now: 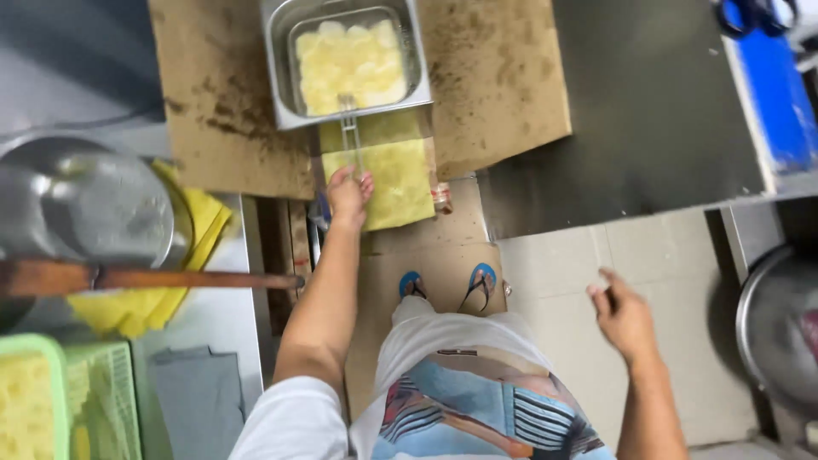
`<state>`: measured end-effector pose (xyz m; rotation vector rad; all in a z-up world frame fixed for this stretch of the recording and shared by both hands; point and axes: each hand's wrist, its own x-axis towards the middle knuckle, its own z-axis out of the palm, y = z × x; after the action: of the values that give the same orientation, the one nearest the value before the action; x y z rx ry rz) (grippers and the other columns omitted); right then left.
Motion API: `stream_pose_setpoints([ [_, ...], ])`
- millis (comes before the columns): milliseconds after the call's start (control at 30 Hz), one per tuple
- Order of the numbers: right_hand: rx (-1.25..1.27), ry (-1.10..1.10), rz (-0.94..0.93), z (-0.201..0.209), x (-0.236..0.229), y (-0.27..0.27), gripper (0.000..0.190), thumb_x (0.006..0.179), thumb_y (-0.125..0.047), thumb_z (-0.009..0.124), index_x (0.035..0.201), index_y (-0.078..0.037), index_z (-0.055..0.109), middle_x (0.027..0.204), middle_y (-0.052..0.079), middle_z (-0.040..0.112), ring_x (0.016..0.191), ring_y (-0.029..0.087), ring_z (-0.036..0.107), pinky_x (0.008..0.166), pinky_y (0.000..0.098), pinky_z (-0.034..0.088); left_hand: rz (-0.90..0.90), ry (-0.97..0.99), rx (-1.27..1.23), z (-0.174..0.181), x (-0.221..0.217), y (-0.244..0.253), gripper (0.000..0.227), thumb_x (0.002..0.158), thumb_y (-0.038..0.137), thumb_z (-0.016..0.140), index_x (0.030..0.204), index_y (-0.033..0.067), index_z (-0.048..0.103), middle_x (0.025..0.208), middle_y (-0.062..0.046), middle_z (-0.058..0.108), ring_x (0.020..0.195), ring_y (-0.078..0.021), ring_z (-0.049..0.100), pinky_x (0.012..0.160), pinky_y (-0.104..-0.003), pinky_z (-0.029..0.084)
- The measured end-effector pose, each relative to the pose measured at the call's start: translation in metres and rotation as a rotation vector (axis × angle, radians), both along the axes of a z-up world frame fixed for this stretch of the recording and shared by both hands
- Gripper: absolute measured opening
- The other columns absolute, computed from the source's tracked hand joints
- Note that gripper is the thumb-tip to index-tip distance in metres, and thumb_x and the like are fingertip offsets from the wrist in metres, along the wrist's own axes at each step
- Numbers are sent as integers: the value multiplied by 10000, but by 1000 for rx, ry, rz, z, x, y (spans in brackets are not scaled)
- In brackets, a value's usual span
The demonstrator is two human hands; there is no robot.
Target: Preparing food items by sorting slices, placing them in a fryer, and then inspecting or breaking apart slices in a bowl.
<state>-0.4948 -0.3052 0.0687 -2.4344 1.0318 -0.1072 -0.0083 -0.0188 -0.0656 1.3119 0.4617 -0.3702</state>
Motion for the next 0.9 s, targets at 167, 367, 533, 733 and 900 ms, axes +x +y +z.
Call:
stream_pose_setpoints([
  [167, 346, 386, -79, -126, -64, 1, 513, 992, -403, 639, 1475, -238, 586, 988, 141, 828, 1061, 411, 739, 975, 535, 560, -54, 47, -3, 17, -10, -11, 390, 931, -52, 458, 1243, 159, 558, 871, -130, 751, 644, -93, 700, 648, -215, 656],
  [367, 627, 365, -271, -133, -74, 52, 523, 961, -320, 643, 1454, -158, 585, 1023, 169, 786, 967, 255, 728, 949, 317, 532, 55, 108, -36, 76, -27, -16, 349, 944, -148, 451, 1195, 49, 593, 904, -206, 705, 630, -156, 609, 528, -234, 513],
  [533, 848, 394, -440, -127, -70, 74, 566, 963, -286, 618, 1498, -117, 540, 1047, 197, 792, 862, 281, 707, 902, 332, 507, 67, 144, 17, 74, -28, -16, 330, 975, -113, 447, 1203, 64, 605, 884, -156, 707, 654, -142, 622, 570, -229, 534],
  [733, 809, 363, -530, -158, -100, 76, 522, 949, -326, 671, 1425, -116, 624, 1214, 195, 776, 1099, 255, 730, 1010, 315, 492, 51, 197, 25, 75, -30, -17, 292, 995, -63, 478, 1225, 67, 603, 1017, -168, 727, 758, -167, 678, 647, -242, 594],
  [900, 775, 422, -531, -200, -129, 70, 522, 929, -367, 693, 1400, -146, 656, 1180, 147, 798, 1045, 204, 741, 973, 297, 506, 51, 205, -3, 58, -27, -14, 338, 986, -30, 536, 1308, 70, 539, 1085, -144, 706, 839, -209, 705, 760, -287, 627],
])
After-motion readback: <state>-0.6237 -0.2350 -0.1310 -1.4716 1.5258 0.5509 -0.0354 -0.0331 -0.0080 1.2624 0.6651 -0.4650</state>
